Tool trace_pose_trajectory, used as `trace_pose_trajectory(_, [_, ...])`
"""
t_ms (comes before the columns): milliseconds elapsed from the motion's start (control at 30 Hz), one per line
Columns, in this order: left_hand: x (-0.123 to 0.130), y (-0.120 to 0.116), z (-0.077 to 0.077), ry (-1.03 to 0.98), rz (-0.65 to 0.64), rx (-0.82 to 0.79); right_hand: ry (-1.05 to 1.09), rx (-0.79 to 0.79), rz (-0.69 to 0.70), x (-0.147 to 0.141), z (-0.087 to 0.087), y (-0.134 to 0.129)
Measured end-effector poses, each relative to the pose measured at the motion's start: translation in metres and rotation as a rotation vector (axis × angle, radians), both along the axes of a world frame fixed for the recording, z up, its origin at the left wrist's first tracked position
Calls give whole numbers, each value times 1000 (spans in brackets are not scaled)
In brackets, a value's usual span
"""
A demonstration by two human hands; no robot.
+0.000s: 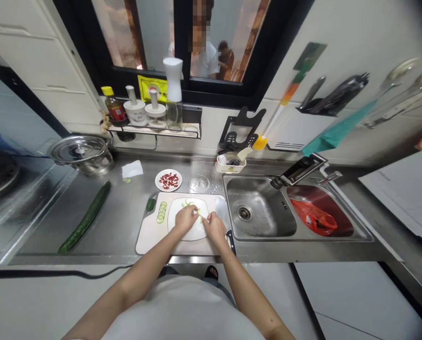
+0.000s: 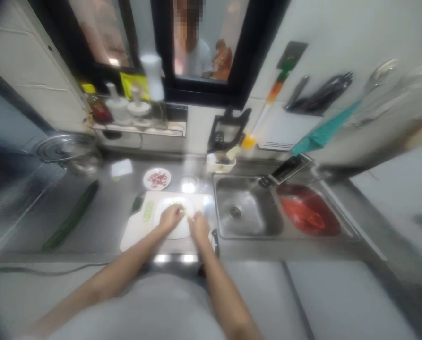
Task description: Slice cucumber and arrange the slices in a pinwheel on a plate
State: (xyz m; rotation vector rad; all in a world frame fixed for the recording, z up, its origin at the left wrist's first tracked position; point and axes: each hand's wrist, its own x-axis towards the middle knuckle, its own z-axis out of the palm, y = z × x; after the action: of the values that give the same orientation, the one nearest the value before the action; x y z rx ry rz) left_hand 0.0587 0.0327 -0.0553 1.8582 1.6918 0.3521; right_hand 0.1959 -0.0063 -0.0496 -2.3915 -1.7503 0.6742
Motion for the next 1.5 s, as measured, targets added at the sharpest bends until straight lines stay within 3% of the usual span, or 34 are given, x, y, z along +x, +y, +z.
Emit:
trace_pose_trajectory(233, [-14, -19, 5, -89, 50, 11, 19, 25, -5, -3, 0, -1])
trace_pose_trajectory(400, [-38, -34, 2, -136, 116, 25, 37, 46, -17, -4, 3, -4])
trace_pose_trajectory(567, [-72, -47, -6, -97, 283, 64, 70, 93, -21, -3, 1, -9])
trace_pose_trajectory(867, [-123, -59, -27, 60, 532, -22, 131, 160, -15, -2, 2, -11])
trace_pose_trajectory(1200, [-127, -51, -27, 163, 501, -45, 151, 164, 3, -6, 5, -13])
trace_pose_trajectory(1500, [-122, -44, -35, 122, 515, -24, 178, 187, -10, 0, 2, -18])
